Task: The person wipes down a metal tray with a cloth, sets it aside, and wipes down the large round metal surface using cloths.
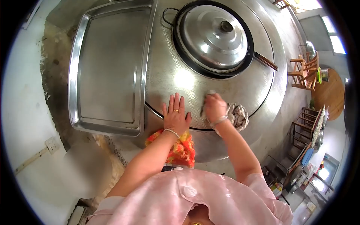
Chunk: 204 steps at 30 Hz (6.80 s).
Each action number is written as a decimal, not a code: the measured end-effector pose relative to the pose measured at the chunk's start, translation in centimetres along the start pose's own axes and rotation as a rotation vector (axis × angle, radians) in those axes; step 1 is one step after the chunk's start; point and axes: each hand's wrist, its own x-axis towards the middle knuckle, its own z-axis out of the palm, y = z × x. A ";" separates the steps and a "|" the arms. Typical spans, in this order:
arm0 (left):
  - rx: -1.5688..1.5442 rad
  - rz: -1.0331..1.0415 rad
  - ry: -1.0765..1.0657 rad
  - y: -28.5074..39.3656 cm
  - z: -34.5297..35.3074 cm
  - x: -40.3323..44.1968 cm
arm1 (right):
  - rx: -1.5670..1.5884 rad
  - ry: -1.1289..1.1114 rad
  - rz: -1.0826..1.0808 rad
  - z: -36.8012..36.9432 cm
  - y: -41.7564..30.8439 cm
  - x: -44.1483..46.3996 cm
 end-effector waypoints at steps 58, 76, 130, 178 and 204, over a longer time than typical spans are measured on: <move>0.016 -0.009 -0.103 0.2 -0.9 0.0 | 1.224 -0.168 0.589 -9.1 -4.9 0.1; 0.106 -0.017 -0.091 0.7 -1.3 0.2 | 0.243 0.238 -0.016 -4.9 0.1 -2.8; 0.197 0.047 0.052 1.0 0.1 -0.1 | -0.084 0.172 0.315 -3.1 6.6 -1.5; 0.075 -0.006 -0.021 0.5 -0.3 0.2 | -0.084 -0.245 -0.285 -0.6 -1.1 1.2; 0.042 0.032 0.110 0.1 0.6 0.0 | 0.134 -0.170 -0.482 4.3 -8.7 11.7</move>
